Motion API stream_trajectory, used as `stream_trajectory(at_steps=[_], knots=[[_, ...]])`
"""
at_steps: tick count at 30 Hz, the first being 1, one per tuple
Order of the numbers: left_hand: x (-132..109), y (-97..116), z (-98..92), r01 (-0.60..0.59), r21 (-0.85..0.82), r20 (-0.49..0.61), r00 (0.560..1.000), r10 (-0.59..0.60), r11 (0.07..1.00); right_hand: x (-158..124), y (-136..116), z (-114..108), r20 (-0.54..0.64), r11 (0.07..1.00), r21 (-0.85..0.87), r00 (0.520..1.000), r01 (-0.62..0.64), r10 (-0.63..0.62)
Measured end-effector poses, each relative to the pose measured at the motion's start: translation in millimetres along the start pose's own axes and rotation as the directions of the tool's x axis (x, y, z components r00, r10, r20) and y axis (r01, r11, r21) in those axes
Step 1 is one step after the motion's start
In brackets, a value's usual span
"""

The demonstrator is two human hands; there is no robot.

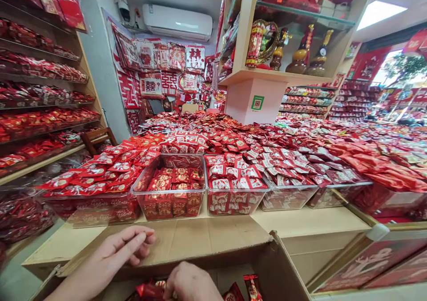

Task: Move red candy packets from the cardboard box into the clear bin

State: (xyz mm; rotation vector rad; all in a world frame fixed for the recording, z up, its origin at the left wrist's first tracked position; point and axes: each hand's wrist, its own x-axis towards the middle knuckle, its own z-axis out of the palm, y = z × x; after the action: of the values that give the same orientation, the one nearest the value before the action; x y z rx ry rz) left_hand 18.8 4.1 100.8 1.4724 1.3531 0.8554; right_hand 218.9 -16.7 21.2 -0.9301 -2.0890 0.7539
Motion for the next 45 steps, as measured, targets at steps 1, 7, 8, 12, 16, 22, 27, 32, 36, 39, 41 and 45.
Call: stream_trajectory(at_steps=[1, 7, 8, 12, 16, 22, 27, 32, 36, 39, 41, 45], knots=[[-4.3, 6.4, 0.3, 0.086, -0.115, 0.051, 0.995, -0.08, 0.99, 4.7, -10.7, -11.0, -0.046, 0.983, -0.067, 0.984, 0.169, -0.173], [-19.8, 27.9, 16.2, 0.207, -0.466, 0.223, 0.968, -0.113, 0.86, 17.5, -42.1, -49.9, -0.096, 0.923, -0.197, 0.931, 0.33, -0.353], [-18.6, 26.5, 19.2, 0.178, -0.474, 0.191, 0.977, -0.097, 0.863, 18.0, -41.2, -49.9, -0.143, 0.956, -0.126, 0.949, 0.263, -0.28], [-11.4, 14.4, 30.1, 0.121, -0.54, 0.153, 0.987, -0.044, 0.833, 22.5, -35.1, -39.6, -0.183, 0.896, 0.434, 0.964, -0.099, 0.195], [-11.1, 7.6, 35.2, 0.121, -0.549, 0.187, 0.982, -0.02, 0.827, 26.5, -36.6, -31.1, 0.054, 0.672, 0.668, 0.921, -0.32, 0.385], [-0.1, -0.4, 1.4, -0.057, -0.171, 0.045, 0.997, 0.066, 0.984, 78.1, -51.6, -77.7, -0.191, 0.854, 0.465, 0.915, -0.234, 0.355], [16.9, -23.5, -16.7, -0.119, 0.35, -0.224, 0.953, 0.206, 0.929, 190.2, -34.4, -112.4, -0.161, 0.909, -0.04, 0.9, -0.416, 0.405], [13.9, -28.4, -7.4, -0.085, 0.537, -0.212, 0.949, 0.232, 0.839, 262.1, 4.8, -78.2, -0.042, 0.848, -0.247, 0.879, -0.469, 0.474], [9.8, -20.3, -4.1, -0.019, 0.643, -0.222, 0.952, 0.211, 0.765, 275.1, 19.6, -51.8, 0.078, 0.838, -0.358, 0.881, -0.412, 0.466], [9.7, -17.1, -3.2, -0.01, 0.673, -0.227, 0.949, 0.219, 0.739, 273.6, 23.3, -45.0, 0.126, 0.839, -0.418, 0.892, -0.349, 0.433], [10.1, -18.3, -2.6, -0.015, 0.687, -0.224, 0.947, 0.232, 0.727, 272.4, 24.5, -43.6, 0.125, 0.841, -0.449, 0.911, -0.301, 0.393], [10.6, -24.2, -2.2, -0.04, 0.739, -0.211, 0.934, 0.287, 0.672, 274.6, 19.1, -46.4, 0.076, 0.849, -0.478, 0.952, -0.227, 0.297]])
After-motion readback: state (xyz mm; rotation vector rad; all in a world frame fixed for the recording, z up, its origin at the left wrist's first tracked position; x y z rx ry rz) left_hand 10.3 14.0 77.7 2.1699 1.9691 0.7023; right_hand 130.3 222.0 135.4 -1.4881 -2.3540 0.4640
